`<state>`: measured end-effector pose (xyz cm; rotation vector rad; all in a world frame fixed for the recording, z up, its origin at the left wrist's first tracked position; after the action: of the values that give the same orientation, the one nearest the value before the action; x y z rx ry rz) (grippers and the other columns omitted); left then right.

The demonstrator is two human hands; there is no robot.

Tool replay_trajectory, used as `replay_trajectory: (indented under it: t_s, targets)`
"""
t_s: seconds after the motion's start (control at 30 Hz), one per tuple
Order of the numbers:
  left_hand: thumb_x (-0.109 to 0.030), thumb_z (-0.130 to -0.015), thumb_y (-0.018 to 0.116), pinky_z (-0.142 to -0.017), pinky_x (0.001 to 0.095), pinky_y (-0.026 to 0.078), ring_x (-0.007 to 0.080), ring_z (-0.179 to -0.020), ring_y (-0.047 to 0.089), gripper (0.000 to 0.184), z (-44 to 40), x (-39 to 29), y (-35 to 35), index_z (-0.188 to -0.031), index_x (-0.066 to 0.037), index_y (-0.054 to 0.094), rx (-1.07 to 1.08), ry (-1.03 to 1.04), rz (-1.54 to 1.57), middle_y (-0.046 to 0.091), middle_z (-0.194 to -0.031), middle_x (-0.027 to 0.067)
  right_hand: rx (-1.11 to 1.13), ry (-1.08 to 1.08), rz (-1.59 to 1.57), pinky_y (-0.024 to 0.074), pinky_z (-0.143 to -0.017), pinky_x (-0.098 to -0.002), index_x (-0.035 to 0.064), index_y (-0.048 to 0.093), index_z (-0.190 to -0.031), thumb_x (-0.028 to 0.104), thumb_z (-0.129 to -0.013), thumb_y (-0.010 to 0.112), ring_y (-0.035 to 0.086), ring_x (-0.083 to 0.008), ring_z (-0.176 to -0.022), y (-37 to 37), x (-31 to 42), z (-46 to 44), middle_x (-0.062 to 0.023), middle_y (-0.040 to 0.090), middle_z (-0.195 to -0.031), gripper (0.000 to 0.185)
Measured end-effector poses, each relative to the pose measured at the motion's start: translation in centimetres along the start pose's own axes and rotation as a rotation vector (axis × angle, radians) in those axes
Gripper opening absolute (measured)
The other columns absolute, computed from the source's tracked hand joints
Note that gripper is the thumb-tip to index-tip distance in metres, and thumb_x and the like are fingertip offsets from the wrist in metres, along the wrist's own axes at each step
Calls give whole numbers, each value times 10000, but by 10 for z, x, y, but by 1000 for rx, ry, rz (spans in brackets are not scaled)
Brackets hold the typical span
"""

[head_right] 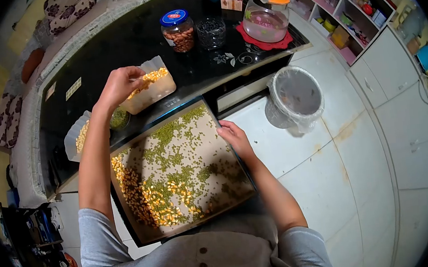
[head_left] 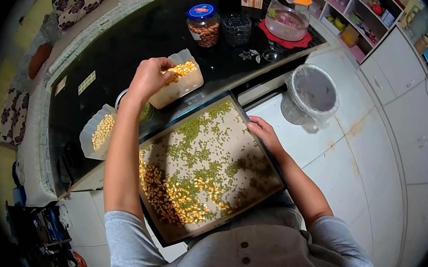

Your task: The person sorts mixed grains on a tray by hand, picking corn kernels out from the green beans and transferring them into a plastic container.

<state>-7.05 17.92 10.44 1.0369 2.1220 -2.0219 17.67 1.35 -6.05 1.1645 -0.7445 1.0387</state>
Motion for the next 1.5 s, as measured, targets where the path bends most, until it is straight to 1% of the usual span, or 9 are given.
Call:
replay_trajectory:
  t_s: [0.03, 0.13, 0.2, 0.23, 0.4, 0.47, 0.87, 1.23, 1.5]
  targets:
    - [-58, -760, 611, -662, 286, 489, 184, -691, 620, 124, 5, 2, 4, -861, 15, 618, -132, 126, -47, 646, -791, 96, 14, -15, -12, 406, -841, -252, -34, 465, -1168, 183, -864, 558, 530, -128, -953, 0, -2, -1, -99, 573, -1047, 384]
    - [-44, -754, 618, -670, 272, 490, 169, -720, 617, 103, 35, -29, 12, -843, 6, 616, -57, 26, 111, 642, -809, 83, 16, -18, -28, 408, -835, -250, -36, 463, -1167, 182, -863, 560, 532, -127, -946, -2, -1, 0, -95, 571, -1047, 387]
    - [-42, -738, 636, -650, 250, 482, 150, -732, 606, 57, 70, -48, 36, -794, -40, 627, 56, 246, 248, 623, -773, 68, 20, -34, 39, 411, -830, -247, -36, 458, -1172, 194, -859, 568, 534, -128, -941, -3, 0, -2, -94, 572, -1039, 404]
    - [-42, -725, 650, -647, 271, 491, 162, -721, 609, 66, 87, -58, 49, -787, -54, 631, 169, 360, 217, 621, -769, 60, 16, -27, 37, 412, -826, -244, -36, 450, -1178, 209, -854, 577, 535, -129, -934, -4, -3, -3, -92, 573, -1027, 425]
    - [-78, -718, 644, -710, 331, 509, 246, -782, 619, 160, 169, -96, 121, -874, -42, 640, 720, 380, 414, 611, -912, 87, 31, -19, 10, 414, -828, -246, -38, 444, -1183, 212, -852, 580, 534, -128, -938, -7, -6, -7, -99, 574, -1029, 436]
    - [-75, -711, 665, -657, 340, 504, 246, -761, 606, 195, 193, -97, 148, -898, -43, 621, 707, 520, 426, 580, -883, 89, 30, -25, 28, 415, -828, -249, -39, 442, -1183, 209, -852, 580, 534, -128, -942, -7, -6, -6, -102, 574, -1033, 436]
    - [-28, -730, 581, -634, 350, 490, 275, -705, 587, 96, 215, -88, 157, -824, -43, 591, 735, 460, 268, 544, -823, 94, -25, -20, 41, 421, -826, -250, -30, 461, -1173, 213, -838, 602, 540, -129, -939, -4, -3, -4, -102, 582, -1026, 437]
    - [-53, -717, 611, -640, 340, 500, 252, -724, 593, 95, 218, -88, 153, -810, -54, 595, 673, 332, 436, 550, -829, 79, -27, -21, 42, 417, -819, -244, -33, 466, -1169, 210, -840, 599, 538, -124, -922, -5, -5, -5, -93, 583, -1004, 431]
    - [-95, -731, 627, -658, 361, 496, 274, -748, 590, 105, 227, -89, 154, -824, -62, 592, 817, 465, 350, 551, -823, 82, -14, -31, 48, 417, -825, -247, -42, 457, -1171, 212, -839, 598, 539, -128, -931, -5, -6, -6, -100, 582, -1021, 441]
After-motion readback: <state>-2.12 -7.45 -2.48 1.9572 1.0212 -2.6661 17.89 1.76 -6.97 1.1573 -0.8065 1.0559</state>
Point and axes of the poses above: each hand's wrist, its own z-axis away from the middle knuckle, its own y-axis out of the palm, x = y × z, the point moved 2 cm from there along -z, towards the middle knuckle
